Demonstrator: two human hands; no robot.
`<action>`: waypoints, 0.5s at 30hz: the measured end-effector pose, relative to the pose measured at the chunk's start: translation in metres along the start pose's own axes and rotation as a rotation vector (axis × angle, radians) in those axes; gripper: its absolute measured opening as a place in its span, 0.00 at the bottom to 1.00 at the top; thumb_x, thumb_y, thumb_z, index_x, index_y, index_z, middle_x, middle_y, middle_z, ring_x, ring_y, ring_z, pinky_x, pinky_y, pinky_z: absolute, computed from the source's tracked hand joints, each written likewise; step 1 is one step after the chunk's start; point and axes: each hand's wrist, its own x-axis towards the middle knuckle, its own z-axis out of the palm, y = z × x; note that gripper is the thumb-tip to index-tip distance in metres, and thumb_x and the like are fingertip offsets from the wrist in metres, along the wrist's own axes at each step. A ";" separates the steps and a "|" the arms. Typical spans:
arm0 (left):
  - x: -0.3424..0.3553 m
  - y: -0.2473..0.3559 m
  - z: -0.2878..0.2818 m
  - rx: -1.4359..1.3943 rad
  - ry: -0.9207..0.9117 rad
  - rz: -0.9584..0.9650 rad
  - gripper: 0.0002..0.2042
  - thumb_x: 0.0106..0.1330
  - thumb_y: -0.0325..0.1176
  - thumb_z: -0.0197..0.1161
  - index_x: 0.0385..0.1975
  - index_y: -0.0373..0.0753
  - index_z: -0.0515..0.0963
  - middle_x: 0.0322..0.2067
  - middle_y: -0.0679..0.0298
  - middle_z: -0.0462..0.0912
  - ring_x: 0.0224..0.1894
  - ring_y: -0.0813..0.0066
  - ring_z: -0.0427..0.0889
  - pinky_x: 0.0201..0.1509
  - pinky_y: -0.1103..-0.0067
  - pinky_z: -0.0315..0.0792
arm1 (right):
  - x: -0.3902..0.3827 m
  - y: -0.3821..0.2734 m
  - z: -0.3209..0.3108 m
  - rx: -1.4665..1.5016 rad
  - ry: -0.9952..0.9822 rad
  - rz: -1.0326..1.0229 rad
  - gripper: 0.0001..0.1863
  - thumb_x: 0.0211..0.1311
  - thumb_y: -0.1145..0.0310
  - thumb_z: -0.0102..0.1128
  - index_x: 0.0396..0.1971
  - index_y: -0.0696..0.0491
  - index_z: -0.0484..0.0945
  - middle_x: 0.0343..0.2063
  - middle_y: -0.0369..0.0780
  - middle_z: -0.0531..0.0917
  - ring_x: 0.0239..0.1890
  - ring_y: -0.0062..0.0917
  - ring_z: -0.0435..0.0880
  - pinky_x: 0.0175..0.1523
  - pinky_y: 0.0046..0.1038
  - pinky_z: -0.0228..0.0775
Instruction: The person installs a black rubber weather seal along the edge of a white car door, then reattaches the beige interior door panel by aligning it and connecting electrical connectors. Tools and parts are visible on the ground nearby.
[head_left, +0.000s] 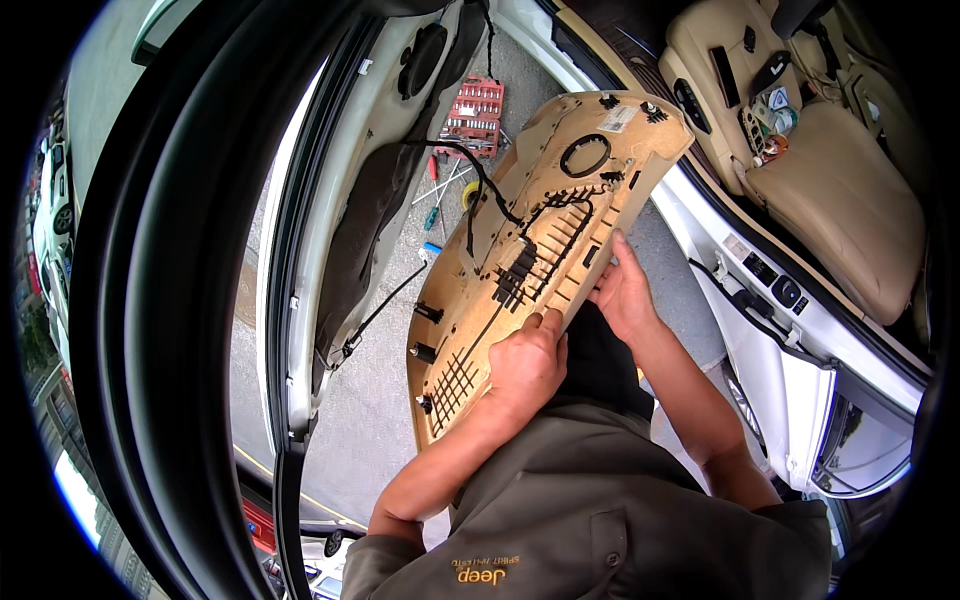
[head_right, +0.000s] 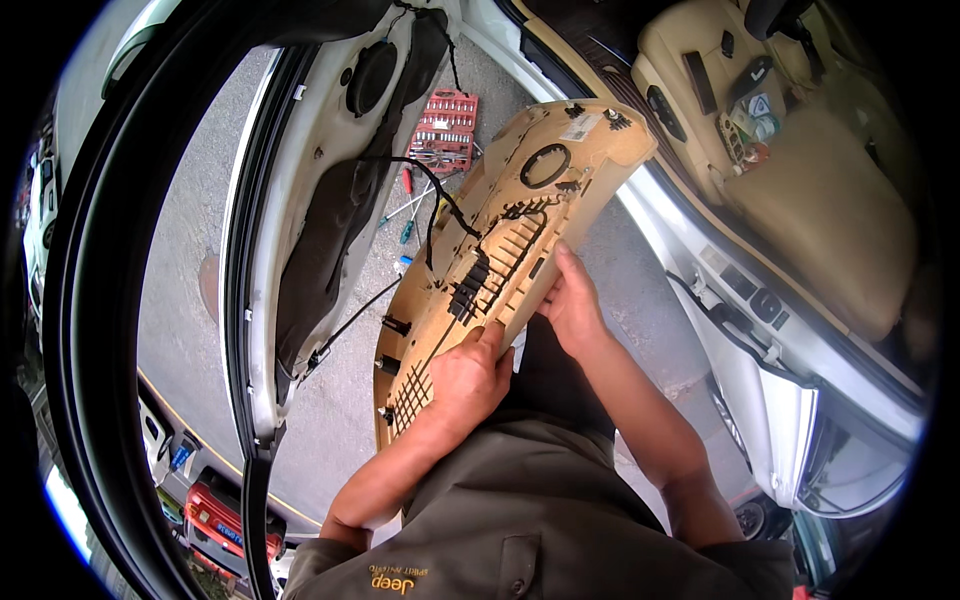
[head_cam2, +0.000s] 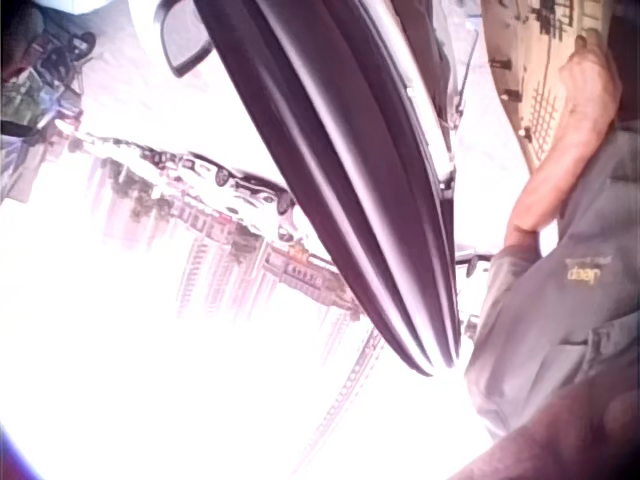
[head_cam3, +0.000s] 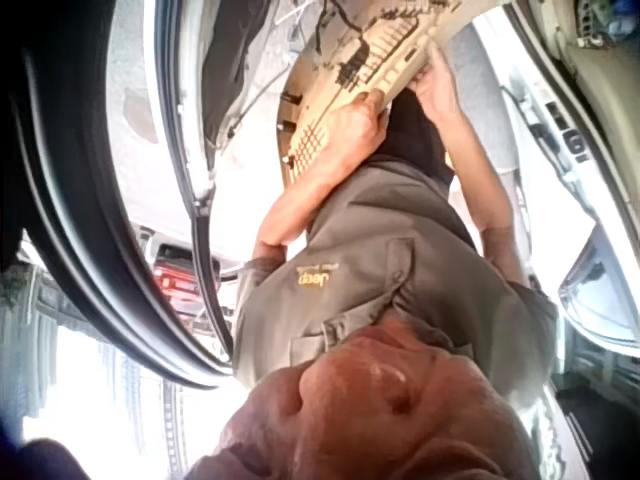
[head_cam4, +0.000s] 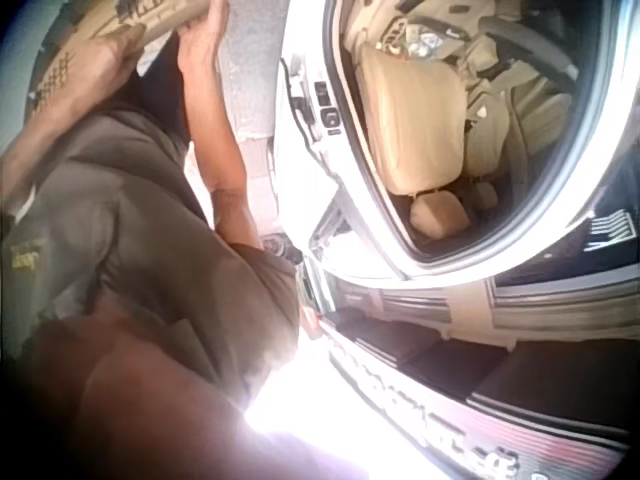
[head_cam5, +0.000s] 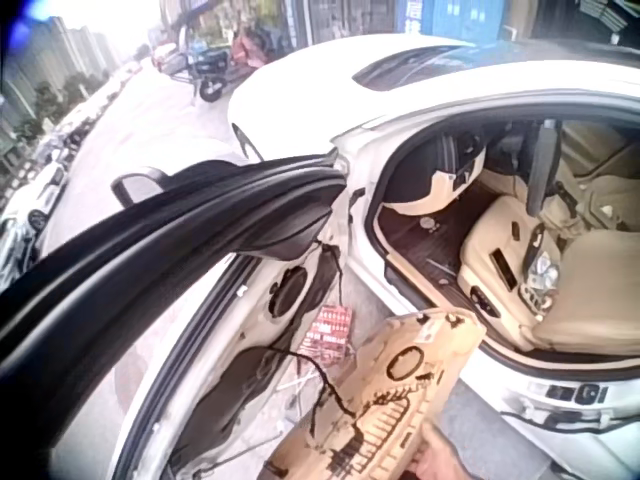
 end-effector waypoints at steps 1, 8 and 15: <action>-0.001 -0.003 0.004 0.018 0.007 0.014 0.10 0.63 0.34 0.67 0.35 0.40 0.73 0.30 0.56 0.83 0.27 0.51 0.85 0.30 0.61 0.78 | -0.007 -0.001 0.023 -0.069 0.096 -0.082 0.33 0.67 0.49 0.63 0.63 0.54 0.67 0.56 0.45 0.79 0.59 0.36 0.78 0.61 0.46 0.73; 0.001 -0.007 0.008 0.063 -0.011 0.046 0.10 0.64 0.38 0.67 0.35 0.40 0.75 0.28 0.56 0.83 0.26 0.54 0.85 0.28 0.65 0.78 | 0.001 -0.001 0.027 -0.137 0.113 -0.037 0.29 0.53 0.78 0.58 0.59 0.60 0.68 0.50 0.46 0.80 0.51 0.35 0.83 0.48 0.41 0.82; 0.042 -0.063 -0.005 -0.749 -0.423 -0.453 0.23 0.79 0.52 0.51 0.44 0.35 0.79 0.33 0.64 0.84 0.25 0.79 0.79 0.28 0.81 0.76 | 0.017 0.030 -0.015 0.004 0.042 -0.104 0.37 0.49 0.80 0.57 0.63 0.59 0.56 0.53 0.44 0.73 0.54 0.30 0.77 0.57 0.32 0.73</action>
